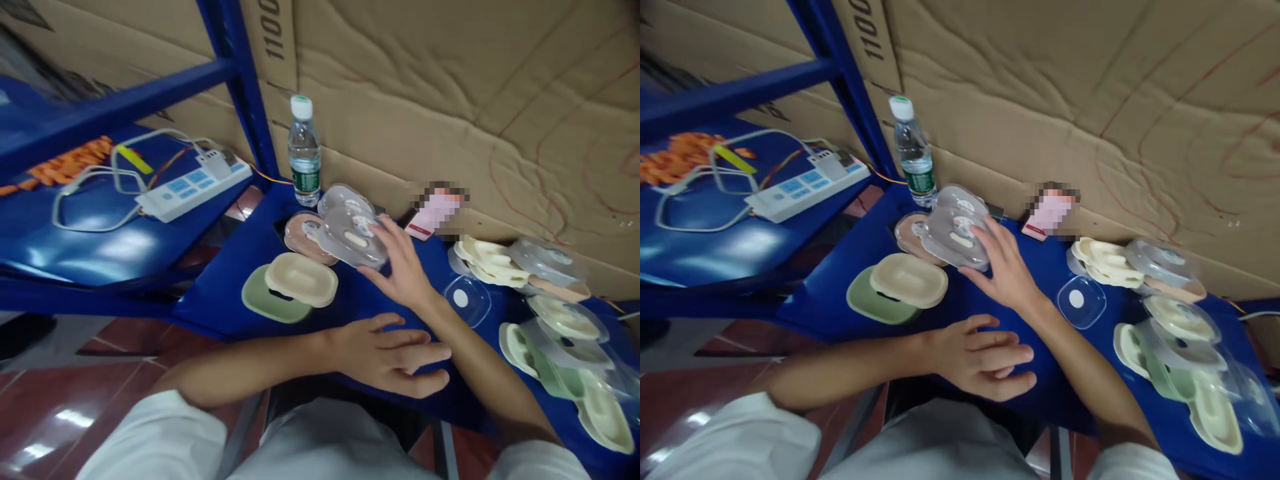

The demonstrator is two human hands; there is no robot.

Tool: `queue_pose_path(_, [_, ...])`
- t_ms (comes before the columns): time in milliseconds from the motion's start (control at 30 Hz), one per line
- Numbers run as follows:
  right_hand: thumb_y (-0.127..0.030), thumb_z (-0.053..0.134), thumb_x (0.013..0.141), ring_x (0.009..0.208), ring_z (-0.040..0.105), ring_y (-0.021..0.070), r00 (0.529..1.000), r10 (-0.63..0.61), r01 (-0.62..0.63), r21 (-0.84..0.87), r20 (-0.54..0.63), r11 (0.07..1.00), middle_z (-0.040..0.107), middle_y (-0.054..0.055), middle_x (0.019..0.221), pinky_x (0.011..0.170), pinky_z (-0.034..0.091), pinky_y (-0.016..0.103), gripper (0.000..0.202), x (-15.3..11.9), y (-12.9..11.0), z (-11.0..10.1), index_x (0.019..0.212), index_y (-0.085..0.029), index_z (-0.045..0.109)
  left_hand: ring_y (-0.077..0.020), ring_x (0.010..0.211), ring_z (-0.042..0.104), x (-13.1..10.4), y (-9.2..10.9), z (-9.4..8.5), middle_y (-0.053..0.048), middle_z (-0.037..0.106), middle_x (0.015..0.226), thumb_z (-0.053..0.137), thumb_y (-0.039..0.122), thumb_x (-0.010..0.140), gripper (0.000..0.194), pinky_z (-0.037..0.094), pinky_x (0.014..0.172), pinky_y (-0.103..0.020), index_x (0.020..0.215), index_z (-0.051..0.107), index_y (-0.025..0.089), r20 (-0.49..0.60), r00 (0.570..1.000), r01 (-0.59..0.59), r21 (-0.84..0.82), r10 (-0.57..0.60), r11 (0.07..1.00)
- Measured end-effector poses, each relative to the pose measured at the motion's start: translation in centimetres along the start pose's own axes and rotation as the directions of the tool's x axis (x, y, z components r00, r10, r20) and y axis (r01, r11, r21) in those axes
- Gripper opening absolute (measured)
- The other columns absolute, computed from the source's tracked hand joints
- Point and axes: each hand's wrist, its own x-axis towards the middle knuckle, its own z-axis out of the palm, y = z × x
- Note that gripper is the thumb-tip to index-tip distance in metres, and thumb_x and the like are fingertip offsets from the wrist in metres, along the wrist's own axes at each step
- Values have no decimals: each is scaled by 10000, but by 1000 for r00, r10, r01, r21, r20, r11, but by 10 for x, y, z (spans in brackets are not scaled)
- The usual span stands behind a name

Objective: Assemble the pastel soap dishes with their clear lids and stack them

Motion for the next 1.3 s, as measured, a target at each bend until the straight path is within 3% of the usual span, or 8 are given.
queue_pose_path(100, [-607,564,1048,1620,337,345,997,-63,63,4,43,998,360,145,1733,1297,347,611,741,42,-4,25,1676,-293,329,-158,1330,623,2,-8,-6,62,629,1540,659,272,1008,373,553,1060,-313,1338,688,444,-94,996,15,122,-3,992])
queue_pose_path(200, [-650,574,1031,1632,315,332,991,-82,83,-5,109,997,358,130,1741,1309,308,608,768,57,-4,39,1676,-309,336,-168,1313,620,7,-15,-11,30,596,1580,635,279,1030,329,554,1023,-312,1331,716,384,-172,985,47,198,-12,979])
queue_pose_path(400, [-706,545,1025,1660,244,335,978,-72,93,-103,194,990,356,114,1748,1326,191,638,780,55,-9,45,1671,-314,354,-223,1312,615,11,-20,-12,-61,593,1581,611,273,1050,307,524,1045,-373,1332,732,280,-232,966,155,155,-117,976])
queue_pose_path(733, [-729,544,1011,1641,279,351,986,-81,105,-165,149,981,310,163,1762,1317,164,630,874,46,-14,35,1705,-279,259,-216,1271,627,13,-20,-15,-51,668,1474,644,233,1026,270,510,1043,-366,1266,763,269,-271,953,179,143,-135,973])
queue_pose_path(900, [-565,544,1075,1611,346,346,996,29,-7,-249,84,968,368,142,1738,1296,218,617,756,-18,-4,2,1714,-318,225,-217,1259,622,12,-16,-16,-52,696,1427,675,231,1003,237,489,1042,-369,1220,767,260,-262,956,157,91,-129,983])
queue_pose_path(1100, [-398,579,1090,1390,609,305,948,317,-302,-376,-21,876,651,118,1491,1227,320,544,425,-145,14,-56,1500,-289,550,-218,1177,653,9,-12,-20,-80,714,1371,634,206,988,255,465,1041,-390,1214,744,246,-117,979,167,3,-165,986])
queue_pose_path(1200, [-436,601,1078,1344,641,316,882,465,-458,-384,-80,802,675,137,1458,1163,378,532,445,-188,15,-63,1482,-252,558,-229,1162,666,10,-14,-19,-79,738,1308,626,186,981,234,468,1039,-403,1176,743,239,-31,982,186,-28,-186,982])
queue_pose_path(1300, [-350,518,1117,1311,674,283,875,483,-447,-333,27,830,713,111,1420,1198,324,555,389,-204,12,-57,1494,-263,548,-231,1119,687,16,-19,-17,-80,754,1247,609,170,991,216,490,1008,-398,1156,738,220,36,983,182,-5,-181,983])
